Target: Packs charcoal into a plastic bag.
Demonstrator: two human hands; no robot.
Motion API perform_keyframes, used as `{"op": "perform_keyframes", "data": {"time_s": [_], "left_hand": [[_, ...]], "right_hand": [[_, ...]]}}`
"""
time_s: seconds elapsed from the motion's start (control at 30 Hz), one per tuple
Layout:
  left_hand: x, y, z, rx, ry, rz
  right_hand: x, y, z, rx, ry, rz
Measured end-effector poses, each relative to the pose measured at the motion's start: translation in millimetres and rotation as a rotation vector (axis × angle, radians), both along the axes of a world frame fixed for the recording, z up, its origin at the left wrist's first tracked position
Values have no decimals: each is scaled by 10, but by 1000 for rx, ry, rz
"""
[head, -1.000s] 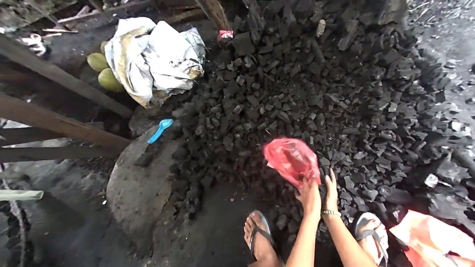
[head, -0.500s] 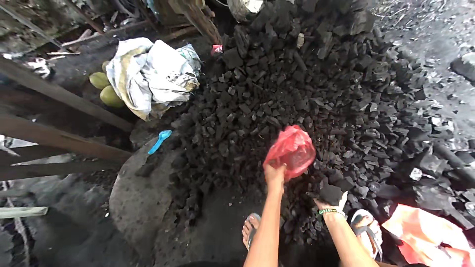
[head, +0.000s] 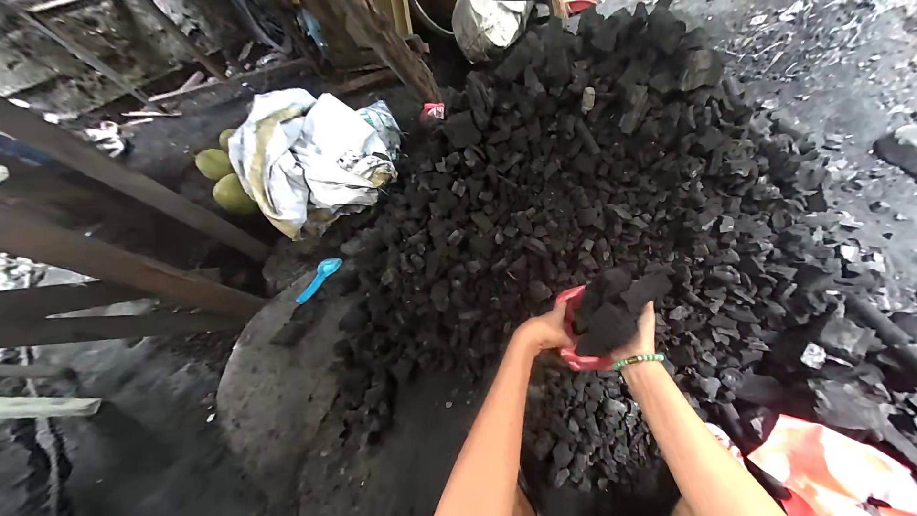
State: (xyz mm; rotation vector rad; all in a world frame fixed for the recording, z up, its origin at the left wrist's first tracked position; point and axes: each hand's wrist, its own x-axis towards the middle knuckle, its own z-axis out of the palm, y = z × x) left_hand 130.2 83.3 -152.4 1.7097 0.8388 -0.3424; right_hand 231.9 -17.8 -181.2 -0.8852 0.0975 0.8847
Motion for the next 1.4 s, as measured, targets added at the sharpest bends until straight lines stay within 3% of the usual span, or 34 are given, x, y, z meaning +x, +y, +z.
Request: {"op": "perform_keyframes", "data": {"time_s": [0.07,0.13,0.23,0.33,0.4,0.53,0.7,0.77,0.83,0.93,1.0,1.07,1.17,1.23,1.3,1.33,1.4], "left_hand": [[-61,85,-29,-93,-17,8],[-79,166,-115,-59,16,32],[-82,272,-197,96,123,32],[-63,378,-44,94,157,49],[-53,434,84,37,145,85],[-12,517,157,82,106,117],[-19,493,-20,346,191,-29],[-50,500,-18,368,183,17],[-44,531,14,377,124,90],[22,589,-7,331,5,177],[56,573,-103,292,4,199],[72,524,-180,278,25,184],[31,454,-329,251,-107,209],[-75,347,-517,216,-350,448],[-201,109,-648,152,-567,816],[-259,-44,-702,118,-592,996],[-408,-322,-955,72,-490,1154]], "right_hand": [[70,28,-113,-257,-149,178],[176,74,-183,-509,-372,427],[342,178,-32,-577,-792,773],[490,338,249,-636,-1088,934],[547,386,352,-643,-1141,948],[631,392,441,-607,-1037,939],[477,382,570,-666,-1291,1330],[553,434,611,-651,-1389,1300],[754,491,578,-615,-1419,1132],[1074,413,317,-527,-1214,648],[1179,228,-3,-731,-1075,362],[1162,-25,-452,-1066,-1129,464],[790,-390,-1026,-1184,-1216,684],[558,-551,-1213,-1155,-1281,647],[367,-706,-1324,-1084,-1378,563],[283,-785,-1375,-1042,-1428,539],[145,-970,-1468,-957,-1543,529]]}}
